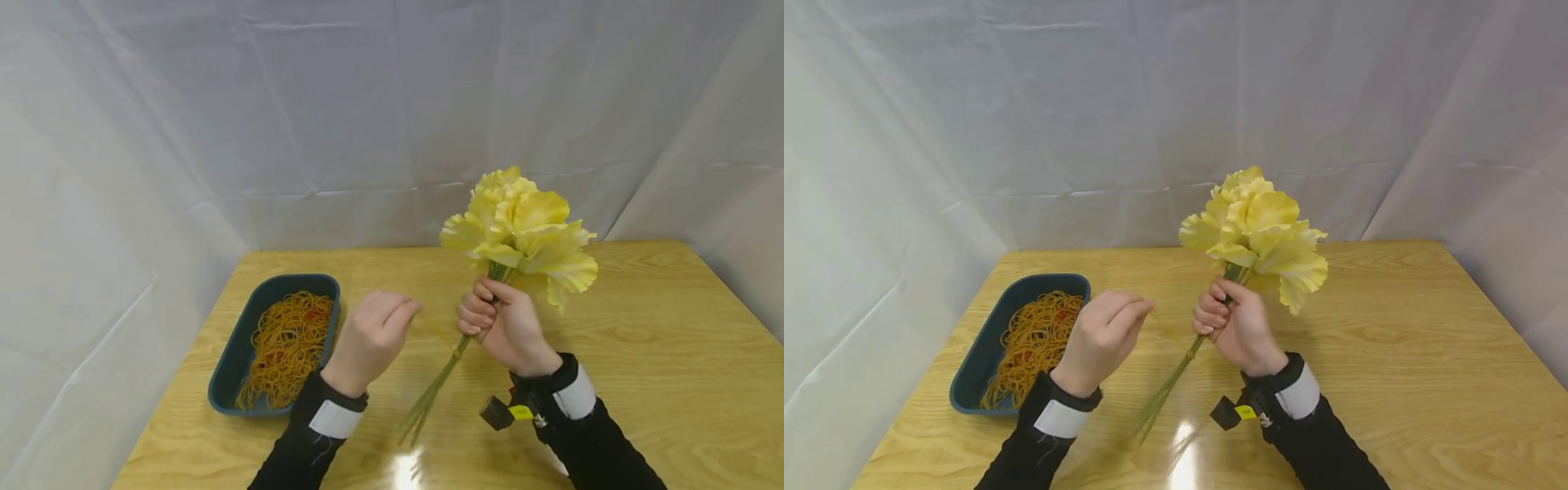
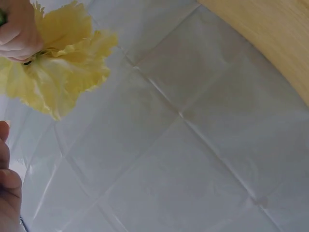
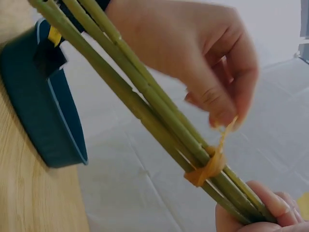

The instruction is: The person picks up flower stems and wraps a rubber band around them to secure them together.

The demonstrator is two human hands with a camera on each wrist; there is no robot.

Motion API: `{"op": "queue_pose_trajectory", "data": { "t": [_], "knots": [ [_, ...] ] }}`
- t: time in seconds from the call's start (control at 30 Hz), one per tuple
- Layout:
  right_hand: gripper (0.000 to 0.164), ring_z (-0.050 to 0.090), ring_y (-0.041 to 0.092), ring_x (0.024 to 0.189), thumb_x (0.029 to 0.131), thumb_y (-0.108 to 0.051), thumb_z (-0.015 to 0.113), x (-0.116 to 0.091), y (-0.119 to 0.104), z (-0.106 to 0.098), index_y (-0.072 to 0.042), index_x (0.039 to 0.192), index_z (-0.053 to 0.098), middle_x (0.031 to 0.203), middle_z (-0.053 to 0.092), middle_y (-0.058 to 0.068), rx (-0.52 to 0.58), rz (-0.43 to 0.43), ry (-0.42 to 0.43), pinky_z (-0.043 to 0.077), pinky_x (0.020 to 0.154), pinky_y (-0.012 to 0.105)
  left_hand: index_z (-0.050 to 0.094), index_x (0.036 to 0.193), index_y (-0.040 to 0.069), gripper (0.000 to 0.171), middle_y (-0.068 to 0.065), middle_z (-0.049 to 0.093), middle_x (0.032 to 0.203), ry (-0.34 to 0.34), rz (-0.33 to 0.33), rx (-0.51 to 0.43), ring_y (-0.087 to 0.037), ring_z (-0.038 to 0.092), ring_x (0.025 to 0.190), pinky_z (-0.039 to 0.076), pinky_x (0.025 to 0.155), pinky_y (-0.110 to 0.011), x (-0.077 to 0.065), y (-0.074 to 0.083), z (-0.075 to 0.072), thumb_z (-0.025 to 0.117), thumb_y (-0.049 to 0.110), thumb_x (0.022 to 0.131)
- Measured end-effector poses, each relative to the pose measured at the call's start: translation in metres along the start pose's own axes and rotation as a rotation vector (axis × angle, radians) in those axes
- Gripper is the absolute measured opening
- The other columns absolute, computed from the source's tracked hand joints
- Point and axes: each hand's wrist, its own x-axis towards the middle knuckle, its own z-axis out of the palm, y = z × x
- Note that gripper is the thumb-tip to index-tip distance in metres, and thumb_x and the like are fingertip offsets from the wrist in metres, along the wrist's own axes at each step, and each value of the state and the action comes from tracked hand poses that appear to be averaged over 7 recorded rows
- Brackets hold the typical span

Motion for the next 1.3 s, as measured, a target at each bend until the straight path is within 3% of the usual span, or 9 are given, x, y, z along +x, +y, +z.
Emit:
{"op": "queue_pose_trajectory", "data": {
  "t": [0.17, 0.4, 0.53, 0.6, 0.73, 0.8, 0.9, 1.1, 1.3],
  "knots": [
    [0.039, 0.016, 0.014, 0.065, 0.113, -0.027, 0.01, -0.006, -0.003, 0.0, -0.013, 0.082, 0.029, 0.074, 0.014, 0.001, 0.208, 0.048, -0.155, 0.017, 0.071, 0.029, 0.072, 0.09, 0.002, 0.003, -0.006, 0.069, 0.08, -0.033, -0.093, -0.056, -0.019, 0.065, 0.07, 0.056, 0.066, -0.027, -0.002, -0.004, 0.001, 0.07, 0.0, 0.09],
    [0.045, 0.018, 0.016, 0.073, 0.112, -0.035, 0.002, -0.016, -0.01, 0.0, -0.008, 0.087, 0.03, 0.08, 0.016, 0.002, 0.564, 0.15, -0.359, 0.018, 0.078, 0.03, 0.073, 0.088, 0.004, 0.024, -0.006, 0.068, 0.078, -0.032, -0.174, -0.148, -0.018, 0.064, 0.068, 0.055, 0.064, -0.027, -0.006, -0.006, 0.012, 0.057, 0.013, 0.103],
    [0.051, 0.018, 0.018, 0.076, 0.11, -0.041, 0.001, -0.024, -0.016, 0.003, -0.006, 0.088, 0.03, 0.082, 0.017, 0.002, 0.755, 0.138, -0.39, 0.016, 0.081, 0.032, 0.073, 0.087, 0.004, 0.012, -0.005, 0.068, 0.077, -0.051, -0.186, -0.16, -0.017, 0.065, 0.068, 0.055, 0.063, -0.025, -0.01, -0.004, 0.023, 0.066, 0.007, 0.097],
    [0.052, 0.018, 0.019, 0.076, 0.11, -0.044, 0.003, -0.027, -0.019, 0.004, -0.006, 0.087, 0.03, 0.081, 0.017, 0.002, 0.861, 0.128, -0.363, 0.015, 0.082, 0.032, 0.072, 0.086, 0.005, 0.006, -0.004, 0.067, 0.076, -0.062, -0.194, -0.179, -0.015, 0.064, 0.067, 0.054, 0.062, -0.023, -0.012, -0.002, 0.029, 0.073, 0.001, 0.09],
    [0.047, 0.016, 0.018, 0.073, 0.111, -0.046, 0.014, -0.034, -0.023, 0.007, -0.011, 0.082, 0.026, 0.08, 0.017, 0.0, 1.082, 0.085, -0.208, 0.013, 0.08, 0.033, 0.068, 0.082, 0.006, 0.017, -0.003, 0.063, 0.073, -0.053, -0.203, -0.237, -0.012, 0.06, 0.064, 0.051, 0.058, -0.018, -0.018, 0.007, 0.042, 0.079, -0.007, 0.079],
    [0.044, 0.014, 0.018, 0.072, 0.111, -0.045, 0.022, -0.036, -0.025, 0.008, -0.014, 0.079, 0.023, 0.078, 0.017, -0.001, 1.172, 0.039, -0.114, 0.012, 0.079, 0.033, 0.065, 0.078, 0.007, 0.02, -0.001, 0.059, 0.069, -0.039, -0.195, -0.26, -0.01, 0.056, 0.061, 0.049, 0.057, -0.016, -0.021, 0.013, 0.047, 0.079, -0.007, 0.077],
    [0.044, 0.012, 0.018, 0.071, 0.111, -0.042, 0.03, -0.039, -0.029, 0.009, -0.015, 0.078, 0.02, 0.077, 0.016, 0.0, 1.266, -0.057, 0.004, 0.01, 0.079, 0.034, 0.062, 0.075, 0.008, 0.018, 0.001, 0.058, 0.065, -0.036, -0.158, -0.202, -0.008, 0.055, 0.058, 0.048, 0.056, -0.013, -0.024, 0.024, 0.052, 0.076, -0.001, 0.084],
    [0.046, 0.011, 0.016, 0.067, 0.11, -0.037, 0.035, -0.034, -0.034, 0.009, -0.01, 0.074, 0.026, 0.07, 0.017, 0.004, 1.322, -0.234, 0.191, 0.008, 0.075, 0.031, 0.063, 0.081, 0.008, 0.022, 0.003, 0.061, 0.068, -0.036, 0.017, -0.05, -0.003, 0.053, 0.054, 0.042, 0.052, -0.012, -0.017, 0.049, 0.053, 0.053, 0.006, 0.1],
    [0.047, 0.013, 0.019, 0.062, 0.11, -0.035, 0.033, -0.027, -0.032, 0.008, -0.007, 0.072, 0.03, 0.067, 0.02, 0.005, 1.231, -0.354, 0.246, 0.008, 0.072, 0.03, 0.06, 0.079, 0.008, 0.015, 0.005, 0.051, 0.068, -0.07, 0.093, -0.082, -0.002, 0.046, 0.057, 0.037, 0.054, -0.01, -0.006, 0.063, 0.046, 0.067, -0.001, 0.088]
  ]
}}
